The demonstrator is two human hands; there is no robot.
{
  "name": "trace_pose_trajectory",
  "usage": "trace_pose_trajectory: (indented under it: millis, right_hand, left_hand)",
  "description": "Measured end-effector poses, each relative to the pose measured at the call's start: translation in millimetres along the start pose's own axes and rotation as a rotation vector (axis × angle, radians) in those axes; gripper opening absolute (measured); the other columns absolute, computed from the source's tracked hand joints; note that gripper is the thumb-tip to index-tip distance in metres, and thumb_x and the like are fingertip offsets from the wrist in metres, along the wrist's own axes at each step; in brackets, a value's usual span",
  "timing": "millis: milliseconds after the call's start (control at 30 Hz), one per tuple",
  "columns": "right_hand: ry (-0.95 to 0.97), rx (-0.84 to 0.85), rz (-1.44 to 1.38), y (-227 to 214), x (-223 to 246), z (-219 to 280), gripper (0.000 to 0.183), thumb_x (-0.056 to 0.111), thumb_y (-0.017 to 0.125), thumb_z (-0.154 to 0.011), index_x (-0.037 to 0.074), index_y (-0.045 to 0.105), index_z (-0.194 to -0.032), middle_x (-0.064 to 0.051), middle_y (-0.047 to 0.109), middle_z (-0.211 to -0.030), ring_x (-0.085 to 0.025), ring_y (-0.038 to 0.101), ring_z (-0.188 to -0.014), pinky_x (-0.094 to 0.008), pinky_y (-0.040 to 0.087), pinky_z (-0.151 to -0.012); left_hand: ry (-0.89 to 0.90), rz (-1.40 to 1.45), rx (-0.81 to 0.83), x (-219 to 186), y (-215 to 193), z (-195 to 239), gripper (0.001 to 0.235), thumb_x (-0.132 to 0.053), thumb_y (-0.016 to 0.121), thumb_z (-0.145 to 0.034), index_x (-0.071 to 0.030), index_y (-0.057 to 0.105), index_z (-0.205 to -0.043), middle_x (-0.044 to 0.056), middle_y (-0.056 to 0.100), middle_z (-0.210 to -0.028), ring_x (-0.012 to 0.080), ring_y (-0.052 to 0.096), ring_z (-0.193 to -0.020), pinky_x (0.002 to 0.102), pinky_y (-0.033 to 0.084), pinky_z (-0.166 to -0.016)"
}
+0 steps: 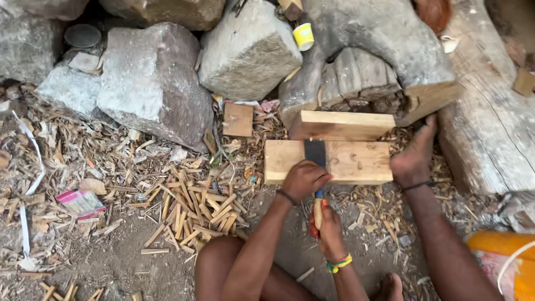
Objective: The person sits on the ground and uses a chisel to carve a rectangular wooden block. They repeatedly strike the chisel with a mallet to shape the wood, creating wood shavings that accumulate on the ground.
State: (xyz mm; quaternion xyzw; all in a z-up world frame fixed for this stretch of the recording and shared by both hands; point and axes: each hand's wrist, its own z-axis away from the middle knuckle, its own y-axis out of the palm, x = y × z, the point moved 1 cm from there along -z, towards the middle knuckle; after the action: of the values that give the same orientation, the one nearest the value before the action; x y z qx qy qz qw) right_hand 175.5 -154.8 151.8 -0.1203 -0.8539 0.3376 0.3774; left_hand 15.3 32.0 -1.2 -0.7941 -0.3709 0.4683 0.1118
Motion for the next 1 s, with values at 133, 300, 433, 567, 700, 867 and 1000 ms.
trace_pose_trajectory:
  millis: [133,300,433,567,700,867,1000]
  right_hand:
    - [0.028,0.013,0.086,-4,-8,11,0.103,0.002,0.07,-0.075,-0.014,0.018,-0.162,-0.032,0.033,-0.167,-0.039,0.028,-0.161,-0.046,0.019,-0.138]
    - [-0.012,-0.011,0.076,-8,2,12,0.104,0.003,0.073,-0.074,-0.015,0.015,-0.158,-0.034,0.029,-0.166,-0.042,0.024,-0.159,-0.047,0.017,-0.134]
    - [-0.072,-0.034,-0.009,-9,3,14,0.105,0.005,0.076,-0.071,-0.013,0.017,-0.157,-0.032,0.034,-0.16,-0.041,0.028,-0.154,-0.046,0.019,-0.131]
    - [-0.004,-0.041,0.068,-3,-13,16,0.102,-0.006,0.056,-0.069,-0.011,0.018,-0.164,-0.029,0.032,-0.169,-0.039,0.025,-0.162,-0.046,0.016,-0.137]
    - [-0.067,-0.036,0.023,-3,-15,16,0.102,-0.001,0.07,-0.078,-0.01,0.015,-0.163,-0.03,0.028,-0.169,-0.039,0.023,-0.163,-0.046,0.015,-0.138]
    - [0.089,0.0,-0.045,-2,-4,9,0.109,0.001,0.076,-0.071,-0.012,0.012,-0.158,-0.033,0.024,-0.164,-0.041,0.02,-0.157,-0.049,0.012,-0.131]
    - [0.11,-0.006,-0.011,1,-21,10,0.109,-0.011,0.053,-0.062,-0.011,0.013,-0.163,-0.033,0.021,-0.171,-0.04,0.015,-0.164,-0.049,0.011,-0.137]
  left_hand:
    - [-0.063,-0.02,-0.122,10,-12,20,0.027,-0.037,0.068,-0.099,-0.011,0.074,-0.101,0.008,0.075,-0.097,0.0243,0.071,-0.093,0.042,0.056,-0.091]
    - [-0.311,-0.232,-0.065,15,-49,12,0.047,-0.041,0.077,-0.086,-0.01,0.069,-0.121,0.011,0.071,-0.111,0.0332,0.063,-0.104,0.047,0.048,-0.093]
    - [-0.28,-0.298,0.074,2,-53,11,0.053,-0.04,0.079,-0.081,-0.013,0.069,-0.125,0.01,0.067,-0.111,0.0312,0.059,-0.108,0.049,0.04,-0.097]
    - [-0.291,-0.348,0.062,1,-53,10,0.051,-0.041,0.079,-0.081,-0.014,0.07,-0.124,0.009,0.066,-0.109,0.0309,0.056,-0.106,0.048,0.04,-0.097]
    - [-0.274,-0.354,0.037,5,-48,12,0.047,-0.041,0.078,-0.083,-0.015,0.072,-0.121,0.009,0.066,-0.111,0.0305,0.057,-0.108,0.048,0.04,-0.097]
    - [-0.287,-0.371,0.037,4,-48,11,0.045,-0.041,0.078,-0.083,-0.015,0.074,-0.119,0.01,0.067,-0.111,0.0297,0.057,-0.107,0.048,0.04,-0.098]
    - [-0.313,-0.367,0.005,4,-48,10,0.04,-0.039,0.079,-0.083,-0.014,0.076,-0.114,0.01,0.069,-0.109,0.0299,0.058,-0.105,0.048,0.04,-0.096]
